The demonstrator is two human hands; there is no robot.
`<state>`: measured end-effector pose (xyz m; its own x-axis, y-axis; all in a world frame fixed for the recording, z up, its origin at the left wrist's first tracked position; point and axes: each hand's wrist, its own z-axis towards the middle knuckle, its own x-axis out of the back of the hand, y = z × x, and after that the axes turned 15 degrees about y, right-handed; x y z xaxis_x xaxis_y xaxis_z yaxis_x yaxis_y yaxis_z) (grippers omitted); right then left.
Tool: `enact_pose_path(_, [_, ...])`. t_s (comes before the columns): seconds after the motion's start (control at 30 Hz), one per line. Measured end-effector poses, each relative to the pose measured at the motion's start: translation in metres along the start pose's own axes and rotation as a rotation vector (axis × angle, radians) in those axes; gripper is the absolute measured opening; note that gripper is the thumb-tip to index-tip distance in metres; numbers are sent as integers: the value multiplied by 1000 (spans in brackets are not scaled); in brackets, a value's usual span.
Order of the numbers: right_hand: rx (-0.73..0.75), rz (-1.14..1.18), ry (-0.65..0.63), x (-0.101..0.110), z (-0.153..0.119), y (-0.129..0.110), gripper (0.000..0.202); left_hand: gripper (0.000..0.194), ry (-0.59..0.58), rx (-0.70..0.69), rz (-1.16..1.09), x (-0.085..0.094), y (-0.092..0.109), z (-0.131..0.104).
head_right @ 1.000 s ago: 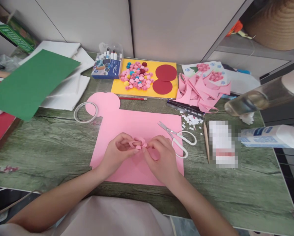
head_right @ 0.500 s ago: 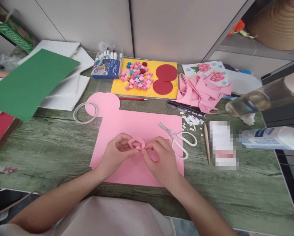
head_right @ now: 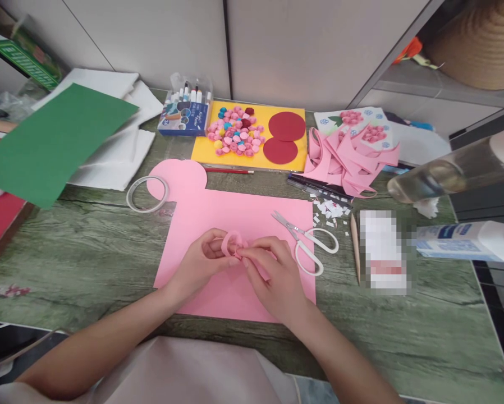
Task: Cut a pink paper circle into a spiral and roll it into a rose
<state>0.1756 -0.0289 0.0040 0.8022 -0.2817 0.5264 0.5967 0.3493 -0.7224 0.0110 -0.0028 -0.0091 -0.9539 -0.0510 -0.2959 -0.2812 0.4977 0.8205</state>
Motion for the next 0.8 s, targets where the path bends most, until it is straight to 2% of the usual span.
enact_pose_path(0.23, [-64, 58, -85, 1, 1, -4, 32, 37, -36, 62, -67, 0, 1, 3])
enact_pose_path(0.57, [-98, 67, -174, 4, 5, -5, 32, 42, -76, 124, -15, 2, 8, 3])
enact_pose_path(0.8, [-79, 67, -257, 5, 5, -7, 33, 45, -173, 118, 47, 6, 3, 7])
